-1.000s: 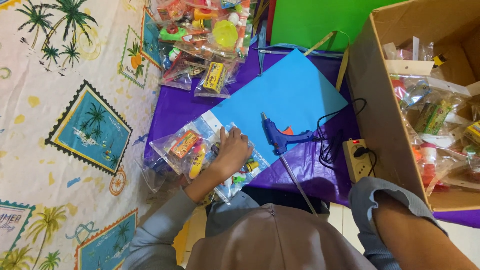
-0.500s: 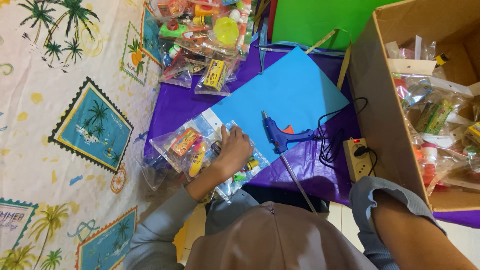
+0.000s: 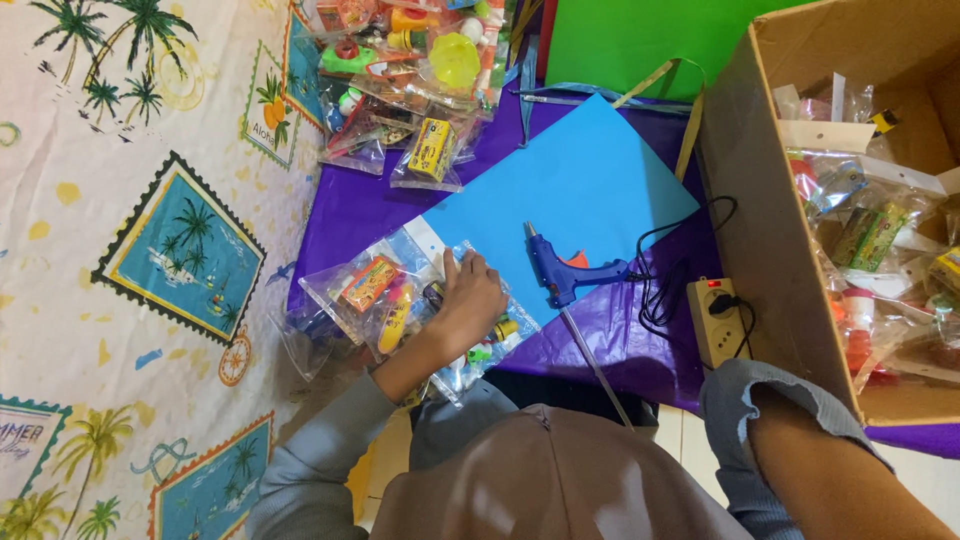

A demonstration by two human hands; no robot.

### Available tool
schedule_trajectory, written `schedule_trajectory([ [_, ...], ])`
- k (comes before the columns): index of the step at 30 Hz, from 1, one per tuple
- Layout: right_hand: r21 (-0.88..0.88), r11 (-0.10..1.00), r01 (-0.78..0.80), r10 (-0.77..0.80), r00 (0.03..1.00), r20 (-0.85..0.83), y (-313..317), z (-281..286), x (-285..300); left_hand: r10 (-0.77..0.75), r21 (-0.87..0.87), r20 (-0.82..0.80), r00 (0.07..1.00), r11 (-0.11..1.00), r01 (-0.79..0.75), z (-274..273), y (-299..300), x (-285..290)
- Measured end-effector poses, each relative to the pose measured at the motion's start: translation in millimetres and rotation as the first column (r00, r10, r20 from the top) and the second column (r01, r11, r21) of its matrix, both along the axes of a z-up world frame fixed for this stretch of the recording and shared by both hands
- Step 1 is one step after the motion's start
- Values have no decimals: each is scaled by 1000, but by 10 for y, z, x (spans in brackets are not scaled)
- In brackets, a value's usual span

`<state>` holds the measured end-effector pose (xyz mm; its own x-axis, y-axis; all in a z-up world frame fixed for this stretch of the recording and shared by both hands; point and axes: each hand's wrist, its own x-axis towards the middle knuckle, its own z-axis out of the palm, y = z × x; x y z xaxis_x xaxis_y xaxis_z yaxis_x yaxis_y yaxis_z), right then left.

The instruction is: Applying hot glue to plastic bags and sticking them onto a blue display sheet

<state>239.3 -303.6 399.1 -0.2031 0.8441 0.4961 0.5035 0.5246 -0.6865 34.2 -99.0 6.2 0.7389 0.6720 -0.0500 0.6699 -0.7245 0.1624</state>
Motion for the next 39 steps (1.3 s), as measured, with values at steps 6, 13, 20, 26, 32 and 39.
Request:
schedule_trajectory([
  [6, 16, 1000, -2, 2, 1000, -27, 236, -308, -300, 22, -69, -6, 1000, 997, -23, 33, 33, 14],
  [13, 26, 1000, 6, -5, 998, -59, 645, -1125, -89, -7, -73, -208, 978, 997, -8, 109, 102, 36],
  [20, -327, 862, 387, -76, 737, 672, 1050, -2436, 213, 13, -60, -11, 1000, 998, -14, 92, 55, 42],
  [26, -140, 866, 479, -132, 491, 861, 1112, -3570, 335, 13, -15, -9, 1000, 1000, -13, 65, 78, 37],
  [32, -146, 891, 430, -168, 612, 773, 1096, -3734, 343, 20, 40, 41, 999, 999, -21, 18, 24, -10],
  [39, -432, 868, 244, -90, 934, 345, 1164, -3147, 341, 100, -184, 59, 993, 979, -87, 218, 112, -101],
])
